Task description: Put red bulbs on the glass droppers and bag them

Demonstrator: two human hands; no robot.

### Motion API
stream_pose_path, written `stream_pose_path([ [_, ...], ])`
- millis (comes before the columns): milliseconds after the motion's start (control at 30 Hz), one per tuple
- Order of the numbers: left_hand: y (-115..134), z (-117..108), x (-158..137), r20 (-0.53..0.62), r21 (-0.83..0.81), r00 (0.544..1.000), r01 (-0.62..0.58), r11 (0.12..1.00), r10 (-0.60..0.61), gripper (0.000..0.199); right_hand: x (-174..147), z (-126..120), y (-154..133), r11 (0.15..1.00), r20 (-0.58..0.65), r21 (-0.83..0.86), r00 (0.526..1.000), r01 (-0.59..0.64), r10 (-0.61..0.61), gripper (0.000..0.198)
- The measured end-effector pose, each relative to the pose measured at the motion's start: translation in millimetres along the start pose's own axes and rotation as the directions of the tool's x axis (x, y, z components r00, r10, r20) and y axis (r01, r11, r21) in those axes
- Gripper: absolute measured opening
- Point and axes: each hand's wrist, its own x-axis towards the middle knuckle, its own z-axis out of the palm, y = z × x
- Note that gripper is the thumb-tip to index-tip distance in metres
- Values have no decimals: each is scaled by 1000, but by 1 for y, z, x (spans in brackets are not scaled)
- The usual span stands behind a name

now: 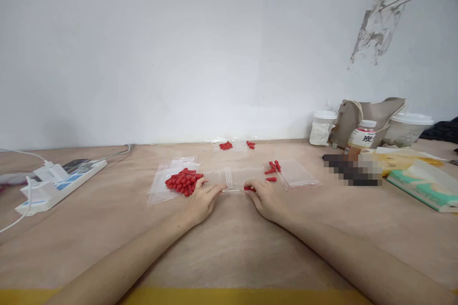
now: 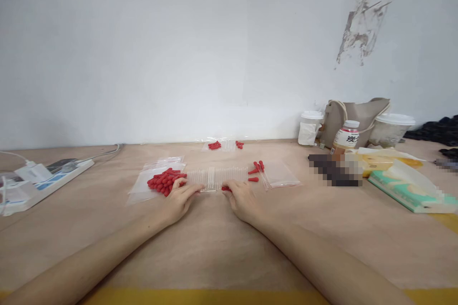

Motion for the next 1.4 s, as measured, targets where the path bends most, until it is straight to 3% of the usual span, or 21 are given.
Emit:
stream_pose_path([
  [367, 4, 5, 0, -13, -81, 1000, -11, 997, 9, 28, -2, 3, 0, 989, 14, 104, 994, 106, -108, 18],
  [633, 0, 8, -1, 2, -95, 995, -94, 991, 95, 37, -3, 6, 4, 981, 1, 135, 990, 139, -140, 21],
  [1033, 1, 8, 0, -21, 11, 977, -212, 977, 212, 34, -4, 6, 12, 944, -104, 135, 952, 301, -288, 21],
  [1400, 1, 9, -1, -65, 11, 964, -257, 966, 257, 32, -3, 3, 9, 943, 23, 5, 943, 332, -332, 18],
])
